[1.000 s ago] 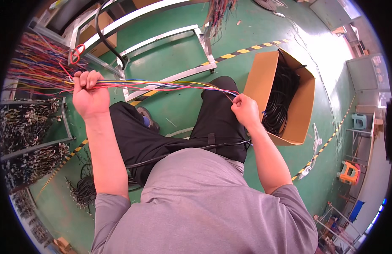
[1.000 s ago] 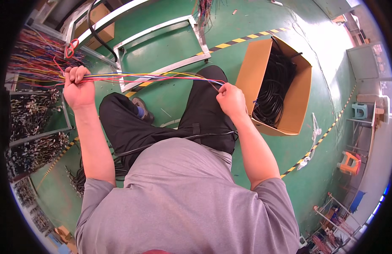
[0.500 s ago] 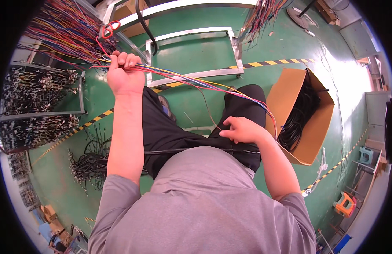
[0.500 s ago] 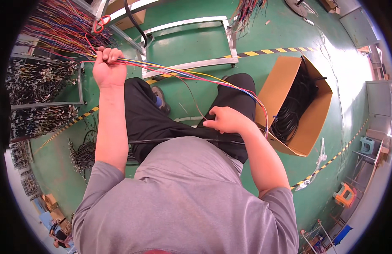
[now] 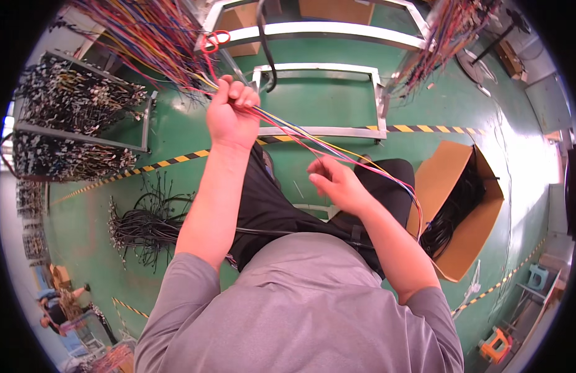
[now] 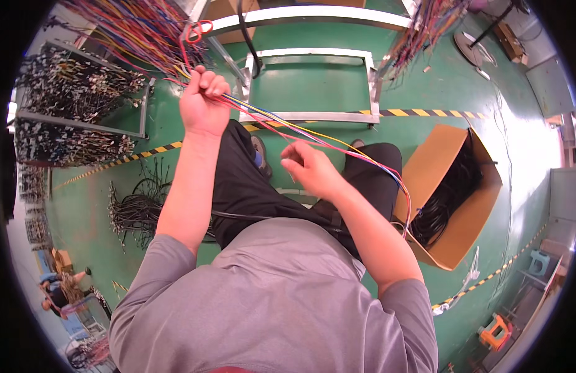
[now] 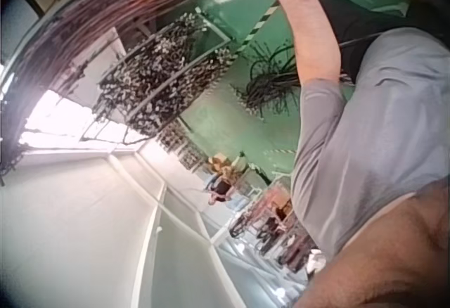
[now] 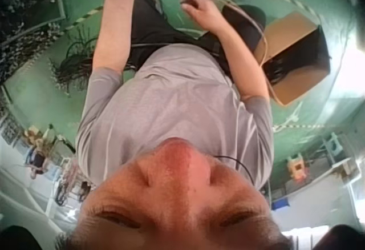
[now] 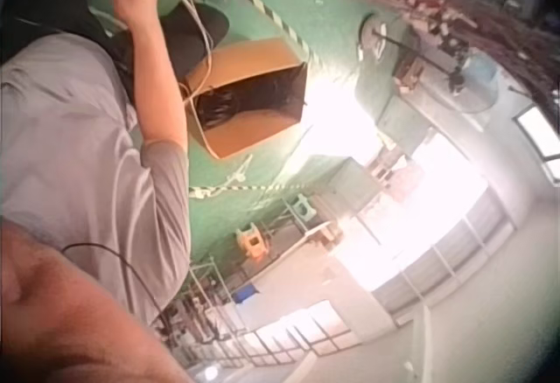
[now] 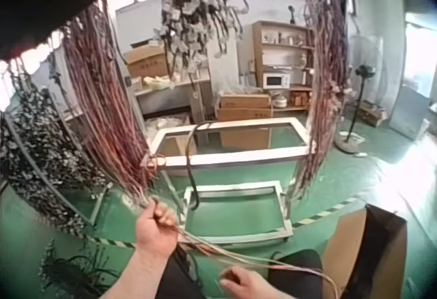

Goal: Organizing and grouping multi-colored wire sets and pulling them through a protective cable sleeve.

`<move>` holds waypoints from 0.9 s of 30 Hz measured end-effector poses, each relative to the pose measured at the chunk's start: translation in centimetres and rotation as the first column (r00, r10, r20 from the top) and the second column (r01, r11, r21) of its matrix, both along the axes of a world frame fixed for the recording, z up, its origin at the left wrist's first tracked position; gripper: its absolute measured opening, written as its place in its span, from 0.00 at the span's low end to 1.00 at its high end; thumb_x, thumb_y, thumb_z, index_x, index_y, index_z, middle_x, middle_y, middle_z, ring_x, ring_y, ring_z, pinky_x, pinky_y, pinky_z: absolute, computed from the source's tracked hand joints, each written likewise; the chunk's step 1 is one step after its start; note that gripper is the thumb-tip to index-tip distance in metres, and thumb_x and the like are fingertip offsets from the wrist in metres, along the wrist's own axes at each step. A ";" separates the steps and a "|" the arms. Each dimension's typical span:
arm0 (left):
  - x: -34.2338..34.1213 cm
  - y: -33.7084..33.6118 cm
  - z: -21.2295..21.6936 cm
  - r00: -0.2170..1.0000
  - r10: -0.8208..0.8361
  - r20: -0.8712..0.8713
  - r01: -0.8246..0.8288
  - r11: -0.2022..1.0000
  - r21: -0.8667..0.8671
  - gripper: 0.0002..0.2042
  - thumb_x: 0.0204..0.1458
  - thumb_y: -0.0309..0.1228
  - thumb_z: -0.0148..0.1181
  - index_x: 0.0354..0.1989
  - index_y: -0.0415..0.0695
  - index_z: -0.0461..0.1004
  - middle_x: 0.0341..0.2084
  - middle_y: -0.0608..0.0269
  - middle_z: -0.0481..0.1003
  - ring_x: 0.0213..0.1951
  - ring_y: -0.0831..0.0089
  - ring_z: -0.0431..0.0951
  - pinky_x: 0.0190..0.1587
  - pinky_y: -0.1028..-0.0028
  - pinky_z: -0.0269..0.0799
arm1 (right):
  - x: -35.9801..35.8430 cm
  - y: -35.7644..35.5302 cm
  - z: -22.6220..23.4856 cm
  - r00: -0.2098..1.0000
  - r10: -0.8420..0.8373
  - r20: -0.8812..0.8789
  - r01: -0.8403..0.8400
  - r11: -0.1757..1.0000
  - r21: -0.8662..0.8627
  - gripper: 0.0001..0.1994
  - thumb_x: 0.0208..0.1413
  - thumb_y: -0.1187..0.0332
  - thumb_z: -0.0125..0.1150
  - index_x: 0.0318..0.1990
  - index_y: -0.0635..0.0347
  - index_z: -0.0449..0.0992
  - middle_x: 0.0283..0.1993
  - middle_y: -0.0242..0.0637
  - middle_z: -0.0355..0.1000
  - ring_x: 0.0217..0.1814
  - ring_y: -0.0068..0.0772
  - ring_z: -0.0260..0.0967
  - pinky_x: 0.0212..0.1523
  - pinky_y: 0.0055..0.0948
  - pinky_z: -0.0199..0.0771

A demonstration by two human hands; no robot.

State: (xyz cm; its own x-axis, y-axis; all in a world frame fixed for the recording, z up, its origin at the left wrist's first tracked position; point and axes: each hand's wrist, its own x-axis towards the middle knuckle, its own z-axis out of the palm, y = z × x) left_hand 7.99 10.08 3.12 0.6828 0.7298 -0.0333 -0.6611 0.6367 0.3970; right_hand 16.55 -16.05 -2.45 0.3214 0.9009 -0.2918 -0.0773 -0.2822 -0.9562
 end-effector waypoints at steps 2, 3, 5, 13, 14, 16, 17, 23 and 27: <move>-0.4 0.6 -0.9 0.999 -0.044 0.004 0.044 0.999 -0.023 0.08 0.70 0.37 0.52 0.42 0.47 0.73 0.23 0.72 0.64 0.24 0.79 0.63 0.31 0.75 0.64 | -0.8 0.1 4.3 0.997 0.075 0.035 -0.075 0.997 0.001 0.08 0.71 0.68 0.52 0.48 0.63 0.74 0.34 0.28 0.71 0.30 0.16 0.65 0.32 0.20 0.67; -0.2 0.3 -1.2 0.999 -0.035 -0.019 0.034 0.999 -0.040 0.08 0.70 0.37 0.53 0.42 0.48 0.73 0.23 0.73 0.64 0.24 0.79 0.63 0.32 0.75 0.64 | -0.7 0.1 5.4 0.996 0.083 0.044 -0.084 0.996 0.006 0.08 0.71 0.68 0.52 0.48 0.63 0.74 0.34 0.28 0.71 0.30 0.16 0.65 0.32 0.20 0.67; 0.2 -0.8 -1.5 0.998 -0.006 -0.063 0.003 0.999 -0.053 0.08 0.68 0.38 0.56 0.42 0.48 0.72 0.22 0.73 0.65 0.23 0.80 0.63 0.33 0.76 0.65 | -0.5 0.5 6.8 0.992 0.016 -0.129 -0.008 0.998 0.058 0.11 0.72 0.67 0.48 0.50 0.63 0.76 0.30 0.26 0.69 0.29 0.16 0.63 0.30 0.19 0.65; -0.2 -6.4 -2.5 0.985 -0.168 0.044 0.160 0.977 0.144 0.17 0.66 0.36 0.59 0.59 0.46 0.66 0.28 0.69 0.70 0.31 0.73 0.73 0.45 0.65 0.73 | 0.5 3.8 10.6 0.880 -0.003 -0.475 0.045 0.996 0.076 0.14 0.66 0.72 0.50 0.53 0.66 0.78 0.29 0.25 0.65 0.24 0.15 0.55 0.30 0.22 0.65; -0.5 -6.2 -2.6 0.975 -0.221 0.033 0.208 0.951 0.230 0.19 0.67 0.36 0.59 0.62 0.46 0.64 0.29 0.68 0.70 0.33 0.73 0.74 0.47 0.65 0.73 | 0.8 4.4 11.2 0.887 0.016 -0.462 0.025 0.996 0.083 0.14 0.66 0.72 0.50 0.53 0.66 0.78 0.29 0.25 0.65 0.24 0.15 0.55 0.30 0.22 0.65; -0.9 -5.3 -4.2 0.940 -0.323 0.109 0.267 0.896 0.356 0.23 0.66 0.35 0.60 0.66 0.45 0.61 0.31 0.69 0.71 0.33 0.75 0.75 0.46 0.67 0.74 | 1.2 5.5 12.4 0.893 0.034 -0.448 0.015 0.994 0.107 0.14 0.67 0.71 0.50 0.54 0.67 0.77 0.28 0.25 0.64 0.24 0.16 0.56 0.30 0.22 0.66; -1.1 -5.7 -4.1 0.944 -0.326 -0.048 0.319 0.863 0.392 0.24 0.65 0.36 0.61 0.66 0.45 0.61 0.32 0.69 0.72 0.33 0.77 0.75 0.44 0.70 0.73 | 1.3 6.0 12.9 0.887 0.003 -0.462 0.037 0.996 0.078 0.14 0.67 0.70 0.51 0.53 0.68 0.77 0.27 0.25 0.65 0.25 0.17 0.59 0.29 0.23 0.68; -0.3 -8.0 -8.1 0.932 -0.235 -0.276 0.357 0.729 0.584 0.07 0.70 0.35 0.49 0.47 0.45 0.69 0.28 0.69 0.75 0.25 0.81 0.69 0.31 0.74 0.67 | 1.9 10.1 14.5 0.941 0.065 -0.333 -0.103 0.990 -0.097 0.12 0.67 0.70 0.53 0.51 0.69 0.76 0.25 0.26 0.65 0.24 0.17 0.61 0.26 0.22 0.68; -0.3 -9.6 -5.3 0.842 -0.219 -0.493 0.302 0.949 0.094 0.09 0.72 0.37 0.46 0.45 0.46 0.69 0.20 0.75 0.61 0.20 0.83 0.59 0.25 0.74 0.60 | 3.3 9.5 14.1 0.902 -0.014 -0.430 0.064 0.993 0.102 0.11 0.68 0.70 0.50 0.48 0.68 0.76 0.22 0.23 0.58 0.20 0.16 0.50 0.21 0.20 0.53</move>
